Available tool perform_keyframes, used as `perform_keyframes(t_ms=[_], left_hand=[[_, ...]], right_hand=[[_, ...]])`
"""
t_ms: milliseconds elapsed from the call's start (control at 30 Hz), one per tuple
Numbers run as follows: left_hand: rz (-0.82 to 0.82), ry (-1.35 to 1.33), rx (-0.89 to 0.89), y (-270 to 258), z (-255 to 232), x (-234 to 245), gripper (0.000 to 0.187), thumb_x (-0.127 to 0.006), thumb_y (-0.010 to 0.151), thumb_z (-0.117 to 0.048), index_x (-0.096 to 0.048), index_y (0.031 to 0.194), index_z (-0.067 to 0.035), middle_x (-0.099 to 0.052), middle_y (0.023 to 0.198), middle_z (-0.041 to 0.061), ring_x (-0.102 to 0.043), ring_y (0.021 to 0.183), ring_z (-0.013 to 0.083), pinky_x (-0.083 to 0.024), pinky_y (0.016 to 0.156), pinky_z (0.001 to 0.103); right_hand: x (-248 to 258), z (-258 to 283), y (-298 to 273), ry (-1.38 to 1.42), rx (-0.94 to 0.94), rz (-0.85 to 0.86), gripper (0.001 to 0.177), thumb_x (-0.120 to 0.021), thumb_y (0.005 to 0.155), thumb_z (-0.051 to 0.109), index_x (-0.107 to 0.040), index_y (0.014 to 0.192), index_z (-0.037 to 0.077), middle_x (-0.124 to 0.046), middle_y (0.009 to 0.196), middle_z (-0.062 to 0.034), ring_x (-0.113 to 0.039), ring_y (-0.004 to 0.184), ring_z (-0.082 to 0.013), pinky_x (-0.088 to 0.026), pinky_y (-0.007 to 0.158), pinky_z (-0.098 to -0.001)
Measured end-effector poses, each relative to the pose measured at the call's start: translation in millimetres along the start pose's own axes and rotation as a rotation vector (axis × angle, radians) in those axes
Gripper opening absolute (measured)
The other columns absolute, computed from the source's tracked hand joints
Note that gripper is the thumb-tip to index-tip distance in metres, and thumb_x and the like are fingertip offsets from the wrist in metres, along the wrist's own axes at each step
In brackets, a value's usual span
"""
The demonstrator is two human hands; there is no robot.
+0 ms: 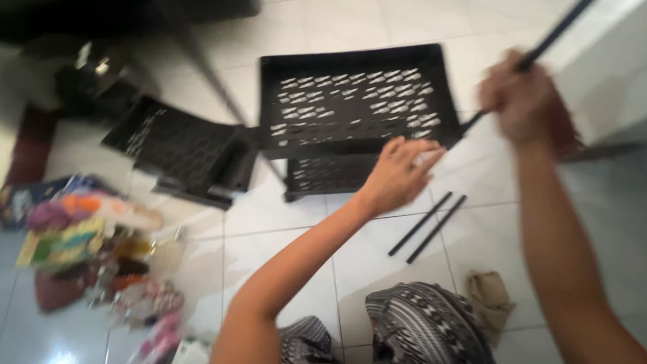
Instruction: The person assembles a black plastic shelving unit by inserting metal legs into the corners of perforated trays and stacking them. The person wipes the metal legs with a cloth before insertion and arranges the trays into a multi-tiered structure.
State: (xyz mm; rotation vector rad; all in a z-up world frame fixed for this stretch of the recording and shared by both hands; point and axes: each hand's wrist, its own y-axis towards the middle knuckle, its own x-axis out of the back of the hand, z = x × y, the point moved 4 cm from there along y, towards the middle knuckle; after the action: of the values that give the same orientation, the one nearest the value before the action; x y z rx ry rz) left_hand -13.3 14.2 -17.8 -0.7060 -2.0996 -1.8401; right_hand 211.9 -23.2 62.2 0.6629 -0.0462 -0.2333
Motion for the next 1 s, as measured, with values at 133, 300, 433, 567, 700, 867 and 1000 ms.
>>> perform_keyframes(t_ms=[133,300,433,567,700,867,1000], left_hand=[[-0.009,0.115,0.092,-94.6,4.2,82.1,0.033,-0.079,0.091,-0.022,-0.063,0.12,-0.019,-0.063,0.12,-0.004,-0.059,0.117,0.0149,-0.041,0.108,0.046],[-0.195,0.346,0.434,-118.7,56.7,172.8,0.091,-0.086,0.088,-0.048,-0.037,0.151,-0.005,-0.043,0.153,0.015,-0.038,0.149,0.0334,-0.029,0.123,0.056],[0.046,0.257,0.438,-76.5,99.7,157.9,0.098,-0.091,0.072,-0.053,-0.044,0.145,-0.006,-0.043,0.152,0.02,-0.031,0.147,0.0406,-0.014,0.118,0.067],[-0.07,-0.006,0.378,-67.8,109.4,140.3,0.074,-0.093,0.078,-0.036,-0.057,0.135,-0.006,-0.054,0.143,0.015,-0.037,0.152,0.0417,-0.036,0.126,0.052],[-0.159,-0.054,0.381,-77.8,116.0,130.5,0.058,-0.095,0.07,-0.028,-0.055,0.104,-0.003,-0.058,0.118,0.015,-0.049,0.138,0.0391,-0.044,0.115,0.049],[-0.159,-0.053,0.323,-71.2,122.8,128.5,0.052,-0.097,0.068,-0.026,-0.051,0.085,-0.009,-0.057,0.097,0.007,-0.054,0.133,0.0336,-0.045,0.109,0.047],[-0.139,0.007,0.322,-69.3,131.9,125.3,0.054,-0.097,0.066,-0.034,-0.05,0.08,-0.01,-0.054,0.092,0.004,-0.054,0.112,0.0276,-0.037,0.114,0.053]], right_hand=[[-15.2,26.2,19.0,-0.479,0.052,-0.167,0.039,-0.063,0.114,0.038,-0.038,0.107,0.009,-0.044,0.086,-0.0025,-0.043,0.075,-0.0122,-0.038,0.07,-0.0266],[-146.4,17.5,21.4,-0.334,0.105,-0.051,0.051,-0.07,0.11,0.037,-0.035,0.132,0.007,-0.049,0.115,-0.0063,-0.051,0.108,-0.0158,-0.048,0.096,-0.0292],[-267.7,-9.2,30.4,-0.209,0.109,0.145,0.07,-0.076,0.107,0.036,-0.033,0.152,0.005,-0.053,0.139,-0.0093,-0.058,0.134,-0.0186,-0.055,0.118,-0.0312],[-302.4,-31.5,72.6,0.088,0.077,0.109,0.023,-0.068,0.108,0.022,-0.051,0.098,0.008,-0.048,0.076,0.0005,-0.041,0.06,-0.0071,-0.036,0.055,-0.0239],[-285.2,-46.9,81.8,0.357,0.041,0.284,0.035,-0.055,0.11,0.014,-0.044,0.076,0.012,-0.035,0.058,0.0043,-0.025,0.037,-0.0071,-0.022,0.033,-0.0239],[-272.7,-45.0,94.0,0.756,-0.148,0.752,0.031,-0.055,0.099,0.014,-0.04,0.072,0.014,-0.032,0.052,0.0043,-0.023,0.037,-0.0053,-0.019,0.037,-0.026],[-276.1,-48.6,91.9,0.552,-0.079,0.47,0.031,-0.053,0.1,0.01,-0.038,0.073,0.015,-0.03,0.054,0.0061,-0.022,0.037,-0.0035,-0.019,0.033,-0.0226]])
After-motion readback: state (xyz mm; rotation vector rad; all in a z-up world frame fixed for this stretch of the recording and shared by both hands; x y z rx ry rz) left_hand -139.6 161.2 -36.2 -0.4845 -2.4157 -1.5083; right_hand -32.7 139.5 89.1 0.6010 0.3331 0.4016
